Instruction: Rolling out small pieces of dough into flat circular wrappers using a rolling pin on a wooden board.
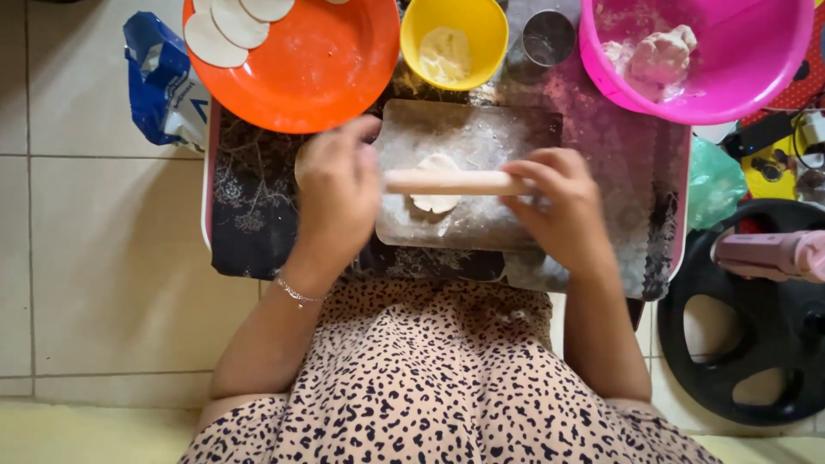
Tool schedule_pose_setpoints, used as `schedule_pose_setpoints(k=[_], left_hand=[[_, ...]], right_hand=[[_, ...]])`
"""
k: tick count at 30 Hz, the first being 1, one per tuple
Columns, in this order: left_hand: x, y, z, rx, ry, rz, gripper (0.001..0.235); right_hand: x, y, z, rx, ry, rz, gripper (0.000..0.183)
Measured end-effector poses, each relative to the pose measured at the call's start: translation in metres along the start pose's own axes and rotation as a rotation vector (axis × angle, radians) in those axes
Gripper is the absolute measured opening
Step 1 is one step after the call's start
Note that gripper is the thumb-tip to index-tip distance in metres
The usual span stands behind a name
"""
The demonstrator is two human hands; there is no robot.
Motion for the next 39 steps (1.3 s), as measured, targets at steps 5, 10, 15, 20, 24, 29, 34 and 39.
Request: schedule_pose_setpoints(k=[5, 10, 15, 20, 24, 29, 34, 39], left_hand=[[-0.004, -0.01, 0.011, 0.242, 0.061, -0.036, 0.043], [-0.011, -0.027, 0.053, 0.41, -0.226, -0.135, 0.084], [-0.007, -0.024, 0.055, 0.518, -0.368, -0.114, 0.084], [0.004, -0.014, 0.054, 0.504, -0.563, -0.108, 0.086], [0.002, -0.011, 0.051, 0.479, -0.572, -0.066, 0.089], [0.002, -0.025, 0.064, 0.507, -0.552, -0.096, 0.087], [-0.004, -0.021, 0.059, 0.499, -0.515, -0.076, 0.089], [-0.016, -0.011, 0.05, 0.562, -0.578, -0.118, 0.085]], right_hand=[[0.025, -0.031, 0.025, 0.054, -0.119, -0.032, 0.042], [0.031, -0.049, 0.03, -0.1, -0.161, -0.033, 0.03], [0.03, -0.028, 0.037, -0.322, -0.066, 0.149, 0.028], [0.046, -0.022, 0.051, -0.381, -0.142, 0.141, 0.047], [0.046, -0.015, 0.055, -0.321, -0.164, 0.152, 0.054], [0.053, -0.003, 0.063, -0.371, -0.286, 0.262, 0.066], [0.046, 0.001, 0.067, -0.401, -0.298, 0.266, 0.066], [0.03, -0.009, 0.065, -0.447, -0.262, 0.267, 0.068]])
Point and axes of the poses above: each hand's wrist, its own x-axis towards the middle knuckle, its own z-axis out of the palm, y = z × x, the point moved 6 cm from there along x, towards the middle knuckle, and after that the axes turned 5 degrees about x, right-handed, at the moved point
